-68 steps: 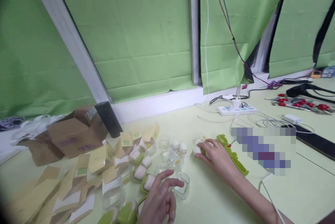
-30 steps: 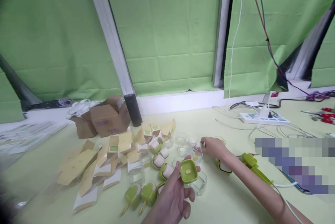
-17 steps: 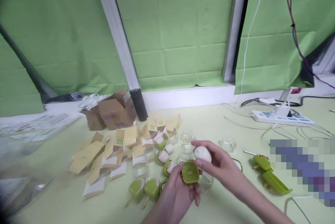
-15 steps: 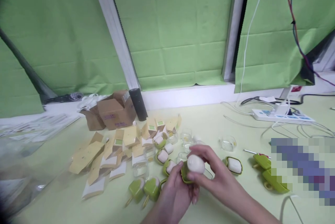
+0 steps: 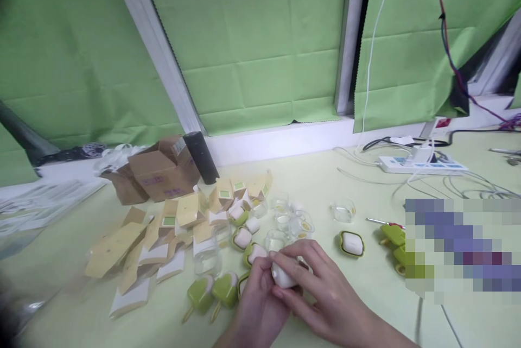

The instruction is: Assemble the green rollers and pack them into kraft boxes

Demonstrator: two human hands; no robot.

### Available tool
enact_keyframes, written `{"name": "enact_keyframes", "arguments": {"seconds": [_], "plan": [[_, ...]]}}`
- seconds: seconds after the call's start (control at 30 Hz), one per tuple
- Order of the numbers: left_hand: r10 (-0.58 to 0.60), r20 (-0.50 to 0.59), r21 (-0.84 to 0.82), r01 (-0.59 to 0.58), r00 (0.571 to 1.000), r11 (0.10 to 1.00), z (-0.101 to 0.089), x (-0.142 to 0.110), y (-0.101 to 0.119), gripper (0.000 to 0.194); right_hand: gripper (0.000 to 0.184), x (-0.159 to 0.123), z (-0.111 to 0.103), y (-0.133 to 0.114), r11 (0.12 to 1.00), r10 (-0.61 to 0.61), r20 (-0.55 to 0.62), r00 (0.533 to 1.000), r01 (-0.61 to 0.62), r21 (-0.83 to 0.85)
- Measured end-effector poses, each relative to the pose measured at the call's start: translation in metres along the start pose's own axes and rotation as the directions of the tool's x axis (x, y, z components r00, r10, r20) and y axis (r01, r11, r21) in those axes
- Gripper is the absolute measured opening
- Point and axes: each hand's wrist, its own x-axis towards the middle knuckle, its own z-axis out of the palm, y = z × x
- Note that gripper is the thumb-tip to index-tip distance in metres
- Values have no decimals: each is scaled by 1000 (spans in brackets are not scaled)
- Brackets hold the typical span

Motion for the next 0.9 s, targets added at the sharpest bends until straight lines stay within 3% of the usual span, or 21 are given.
{"name": "enact_keyframes", "arguments": {"seconds": [0.2,0.33,0.47,0.63,0.9], "plan": [[-21,30,32,20,999,999,-1,0,-1,17,52,-1,1,3,1000,-1,26,1000,1,-12],[-6,-15,-28,6,1000,1000,-3,-1,-2,15,53,1,-1,-2,999,14,91,996,-17,28],[-65,-56,-62,62,996,996,-8,-3,-1,25,55,3,-4,-8,997,-20,96,995,13,73],[-120,-70,0,121,990,993,-8,-5,2,22,57,3,-4,-9,997,-26,133,991,17,70],[-99,-36,65,101,994,993,-4,-8,6,27,53,5,-7,-11,992,91,186,978,-105,67]]}}
